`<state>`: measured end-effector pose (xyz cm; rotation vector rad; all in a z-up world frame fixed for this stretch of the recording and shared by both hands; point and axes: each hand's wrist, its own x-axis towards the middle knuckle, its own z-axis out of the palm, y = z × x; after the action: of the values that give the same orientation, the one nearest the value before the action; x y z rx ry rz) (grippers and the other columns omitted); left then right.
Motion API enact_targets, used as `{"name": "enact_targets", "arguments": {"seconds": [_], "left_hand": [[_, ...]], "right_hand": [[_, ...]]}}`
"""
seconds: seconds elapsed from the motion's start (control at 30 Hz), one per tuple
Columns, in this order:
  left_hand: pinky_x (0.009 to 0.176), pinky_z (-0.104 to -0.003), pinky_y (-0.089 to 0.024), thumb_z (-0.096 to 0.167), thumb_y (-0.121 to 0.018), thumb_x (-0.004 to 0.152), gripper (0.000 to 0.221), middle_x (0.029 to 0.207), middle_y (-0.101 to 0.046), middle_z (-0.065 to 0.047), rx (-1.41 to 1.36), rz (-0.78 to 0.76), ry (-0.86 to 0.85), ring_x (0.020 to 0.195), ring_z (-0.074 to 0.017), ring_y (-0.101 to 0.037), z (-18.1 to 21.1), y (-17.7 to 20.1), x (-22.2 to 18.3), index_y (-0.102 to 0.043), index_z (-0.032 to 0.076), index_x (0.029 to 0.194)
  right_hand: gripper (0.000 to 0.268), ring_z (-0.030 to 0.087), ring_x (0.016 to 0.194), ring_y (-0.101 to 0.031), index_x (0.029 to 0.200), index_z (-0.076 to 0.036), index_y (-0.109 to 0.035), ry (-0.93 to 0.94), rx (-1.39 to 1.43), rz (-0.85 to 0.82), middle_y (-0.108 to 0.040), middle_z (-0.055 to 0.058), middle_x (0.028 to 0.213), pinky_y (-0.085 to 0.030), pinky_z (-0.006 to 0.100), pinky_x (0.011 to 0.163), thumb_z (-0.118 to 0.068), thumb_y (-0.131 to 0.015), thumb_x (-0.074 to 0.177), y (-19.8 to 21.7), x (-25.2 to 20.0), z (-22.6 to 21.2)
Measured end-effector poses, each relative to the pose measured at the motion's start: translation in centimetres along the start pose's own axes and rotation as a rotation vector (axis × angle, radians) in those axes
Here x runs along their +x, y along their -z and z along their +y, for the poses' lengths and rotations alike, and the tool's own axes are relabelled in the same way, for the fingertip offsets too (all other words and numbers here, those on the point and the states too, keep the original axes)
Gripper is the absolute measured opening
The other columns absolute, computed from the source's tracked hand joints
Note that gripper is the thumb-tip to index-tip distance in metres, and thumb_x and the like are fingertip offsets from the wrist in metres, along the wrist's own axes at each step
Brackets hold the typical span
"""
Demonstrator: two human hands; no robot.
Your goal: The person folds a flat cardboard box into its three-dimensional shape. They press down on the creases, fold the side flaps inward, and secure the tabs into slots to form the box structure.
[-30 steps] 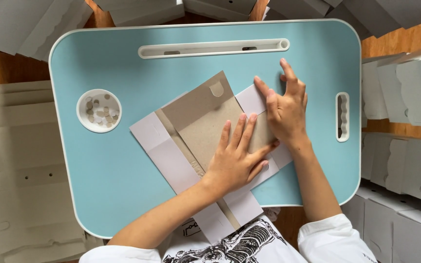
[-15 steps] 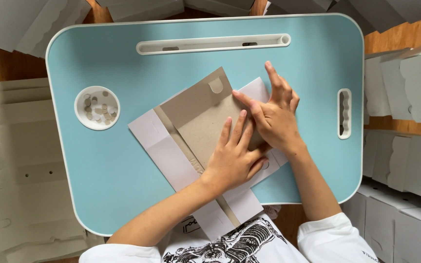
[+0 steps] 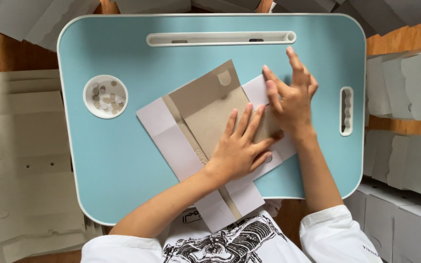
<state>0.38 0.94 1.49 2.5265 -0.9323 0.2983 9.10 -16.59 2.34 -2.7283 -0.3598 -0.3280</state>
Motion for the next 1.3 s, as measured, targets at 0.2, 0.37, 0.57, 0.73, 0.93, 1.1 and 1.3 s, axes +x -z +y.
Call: {"name": "enact_targets", "arguments": {"seconds": [0.2,0.37,0.57,0.73,0.93,1.1,1.3], "left_hand": [[0.118,-0.068,-0.022,0.040,-0.053,0.097,0.031,0.152,-0.051,-0.010,-0.217,-0.198,0.050,0.144,-0.0498,-0.032,-0.3,0.0,1.7,-0.071,0.033,0.121],[0.112,-0.054,-0.030,0.050,-0.040,0.100,0.049,0.140,-0.059,-0.012,-0.050,-0.173,0.037,0.137,-0.0374,-0.044,-0.3,-2.1,3.5,-0.058,0.021,0.134],[0.117,-0.057,-0.029,0.046,-0.043,0.103,0.051,0.124,-0.070,-0.022,-0.122,0.090,0.099,0.127,-0.0456,-0.053,-0.7,-1.4,6.6,-0.060,0.008,0.134],[0.115,-0.046,-0.033,0.061,-0.045,0.102,0.069,0.136,-0.057,-0.023,-0.024,0.127,0.232,0.123,-0.0416,-0.049,-0.3,-2.8,9.3,-0.044,0.004,0.141],[0.122,-0.042,-0.043,0.061,-0.048,0.106,0.081,0.152,-0.051,-0.027,0.247,0.218,0.373,0.147,-0.0389,-0.046,0.0,-6.4,10.6,-0.029,0.001,0.157],[0.100,-0.046,-0.052,0.004,-0.071,0.068,0.003,0.078,-0.070,-0.018,-0.046,0.556,0.020,0.091,-0.0357,-0.070,-0.5,-6.6,8.7,-0.074,0.002,0.068],[0.083,-0.031,-0.057,0.020,-0.063,0.085,0.009,0.084,-0.065,0.002,-0.155,0.627,0.054,0.083,-0.0188,-0.070,0.1,-3.3,5.9,-0.065,0.015,0.078]], "right_hand": [[0.047,0.036,0.150,-0.047,0.159,-0.014,-0.046,0.491,-0.082,-0.063,-0.037,0.020,0.163,-0.014,0.049,0.124,-0.033,-0.051,0.116,1.1,4.0,-7.1],[0.051,0.034,0.149,-0.043,0.162,-0.014,-0.038,0.550,-0.039,-0.114,-0.054,0.010,0.150,-0.006,0.060,0.123,-0.036,-0.050,0.118,-2.2,7.6,-8.1],[0.023,0.032,0.116,-0.066,0.121,-0.006,-0.073,0.576,0.197,0.115,-0.072,0.012,0.107,-0.022,0.058,0.119,-0.018,-0.055,0.113,-1.1,6.9,-5.8],[0.031,0.027,0.098,-0.070,0.090,-0.009,-0.078,0.485,0.260,0.217,-0.076,0.007,0.096,-0.032,0.048,0.114,-0.014,-0.056,0.111,0.5,4.5,-3.6],[0.045,0.022,0.122,-0.069,0.098,-0.011,-0.080,0.054,0.539,-0.105,-0.076,0.002,0.117,-0.024,0.054,0.120,-0.032,-0.043,0.114,0.0,3.2,-0.7],[0.047,0.021,0.128,-0.065,0.110,-0.019,-0.079,0.021,0.697,-0.174,-0.075,0.002,0.121,-0.014,0.041,0.121,-0.032,-0.034,0.116,-1.0,3.3,2.3],[0.033,0.019,0.118,-0.070,0.102,-0.020,-0.083,0.076,0.561,0.041,-0.078,0.000,0.111,-0.024,0.034,0.115,-0.022,-0.052,0.113,-2.3,3.0,2.7]]}}
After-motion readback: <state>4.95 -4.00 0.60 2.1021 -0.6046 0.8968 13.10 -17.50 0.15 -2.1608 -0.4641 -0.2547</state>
